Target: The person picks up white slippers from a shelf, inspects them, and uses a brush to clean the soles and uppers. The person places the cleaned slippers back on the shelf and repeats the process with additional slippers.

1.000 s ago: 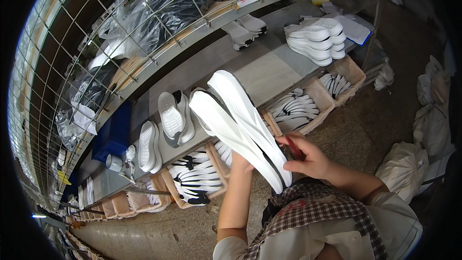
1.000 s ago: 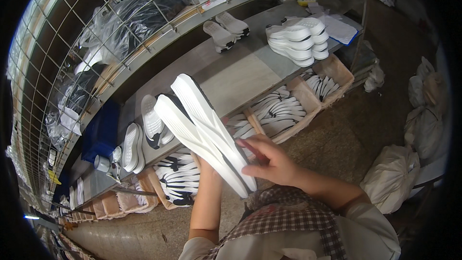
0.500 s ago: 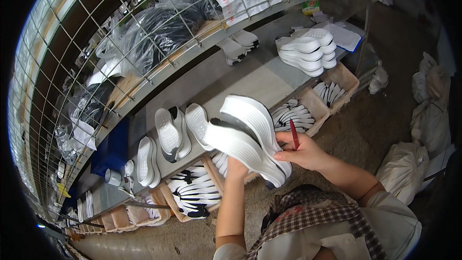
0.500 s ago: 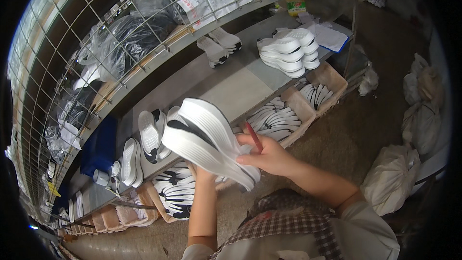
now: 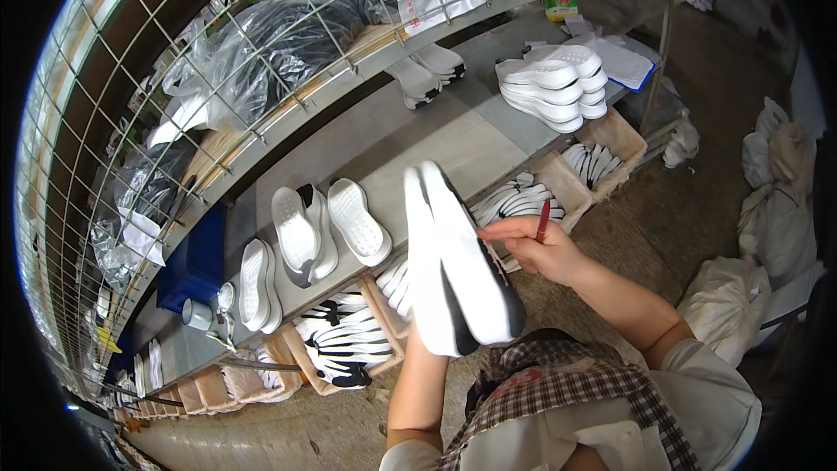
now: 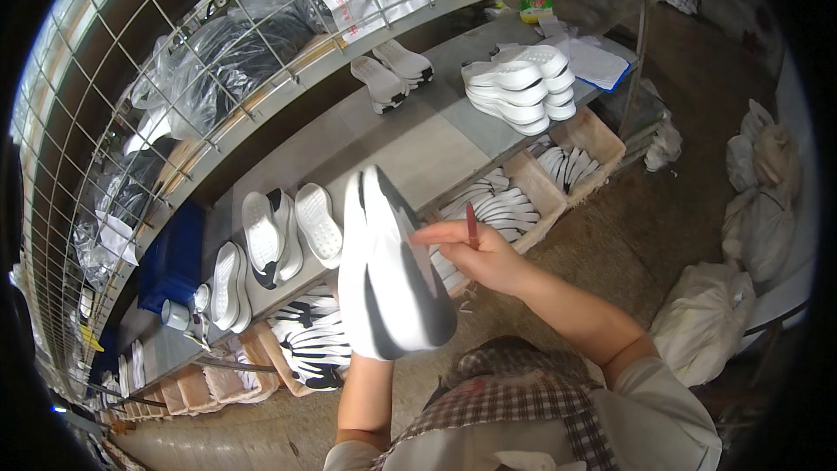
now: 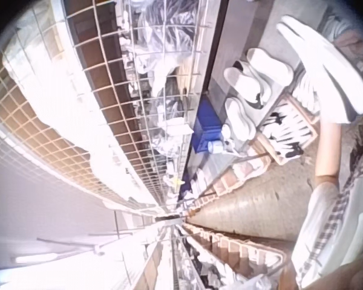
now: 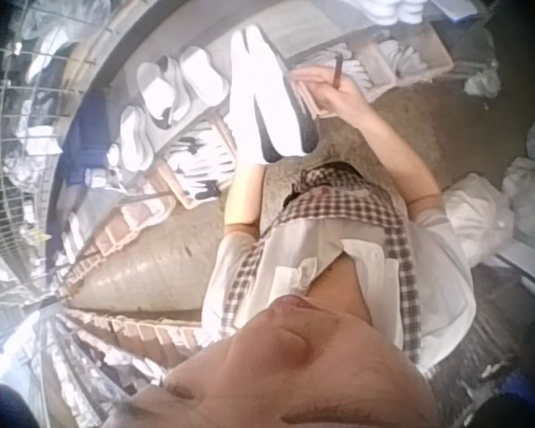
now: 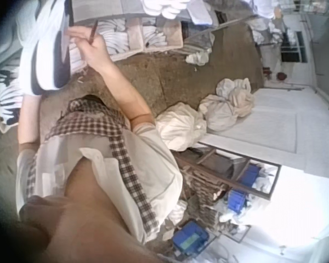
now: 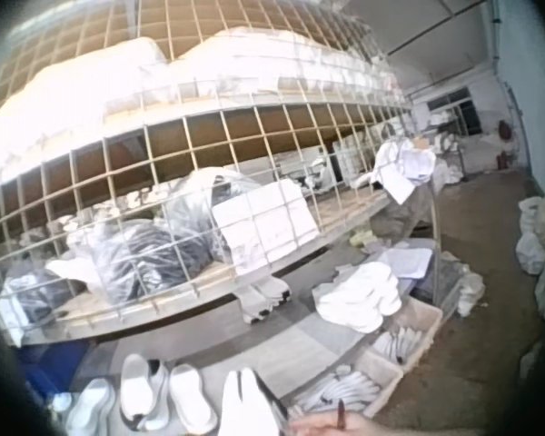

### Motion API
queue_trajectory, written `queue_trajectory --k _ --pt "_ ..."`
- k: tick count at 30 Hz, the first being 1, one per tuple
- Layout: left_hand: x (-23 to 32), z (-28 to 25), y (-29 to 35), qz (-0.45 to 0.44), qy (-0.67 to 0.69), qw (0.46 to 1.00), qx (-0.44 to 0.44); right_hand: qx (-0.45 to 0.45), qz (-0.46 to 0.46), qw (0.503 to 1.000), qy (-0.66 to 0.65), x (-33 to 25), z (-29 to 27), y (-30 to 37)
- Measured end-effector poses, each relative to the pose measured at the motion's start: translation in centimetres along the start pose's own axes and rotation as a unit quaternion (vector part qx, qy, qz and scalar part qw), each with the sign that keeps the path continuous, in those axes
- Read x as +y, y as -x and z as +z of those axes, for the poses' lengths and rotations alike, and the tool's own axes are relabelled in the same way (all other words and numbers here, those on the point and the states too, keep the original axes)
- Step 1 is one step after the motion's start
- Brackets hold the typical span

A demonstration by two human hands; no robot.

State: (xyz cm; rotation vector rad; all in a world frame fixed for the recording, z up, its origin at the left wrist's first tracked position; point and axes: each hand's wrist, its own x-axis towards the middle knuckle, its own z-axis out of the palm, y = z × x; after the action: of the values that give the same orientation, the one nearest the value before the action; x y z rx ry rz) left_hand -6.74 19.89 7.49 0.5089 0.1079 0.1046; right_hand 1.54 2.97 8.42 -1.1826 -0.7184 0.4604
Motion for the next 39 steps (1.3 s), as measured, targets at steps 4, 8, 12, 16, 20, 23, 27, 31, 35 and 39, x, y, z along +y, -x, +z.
queue_trajectory --k 4,8,12,16,20,23,27,31,35,39 --pt "0.4 -1.0 -1.4 0.016 -0.008 1.0 0.016 0.021 0.039 0.999 0.005 0.5 0.6 1.0" --pt "0.2 -2.0 -1.5 0.065 -0.013 0.998 -0.014 0.017 0.053 0.998 -0.006 0.7 1.3 1.5" --pt "0.1 -2.8 -1.4 0.08 -0.071 0.994 0.018 -0.003 0.004 0.998 0.056 0.5 1.5 2.3" --pt "0.1 -3.7 -1.5 0.113 -0.073 0.99 -0.051 -0.023 0.011 0.998 0.058 0.7 1.7 2.8" --pt "0.2 -4.7 -1.7 0.154 -0.054 0.981 -0.107 -0.028 0.003 0.999 0.027 1.3 2.0 2.9" --pt "0.2 -5.3 -1.8 0.163 -0.075 0.977 -0.111 -0.035 -0.013 0.999 0.011 1.6 2.1 2.9" --pt "0.6 -6.0 -1.8 0.173 -0.102 0.97 -0.135 -0.04 0.0 0.999 -0.003 1.9 2.3 2.9" --pt "0.8 -7.0 -1.9 0.175 -0.112 0.966 -0.156 -0.045 -0.019 0.999 0.011 2.1 2.5 2.8" --pt "0.8 -7.5 -1.8 0.159 -0.103 0.974 -0.122 -0.046 -0.048 0.997 0.041 2.2 2.7 2.9" --pt "1.1 -6.6 -1.3 0.185 -0.082 0.973 -0.107 -0.051 -0.092 0.981 0.166 2.0 2.8 2.9"
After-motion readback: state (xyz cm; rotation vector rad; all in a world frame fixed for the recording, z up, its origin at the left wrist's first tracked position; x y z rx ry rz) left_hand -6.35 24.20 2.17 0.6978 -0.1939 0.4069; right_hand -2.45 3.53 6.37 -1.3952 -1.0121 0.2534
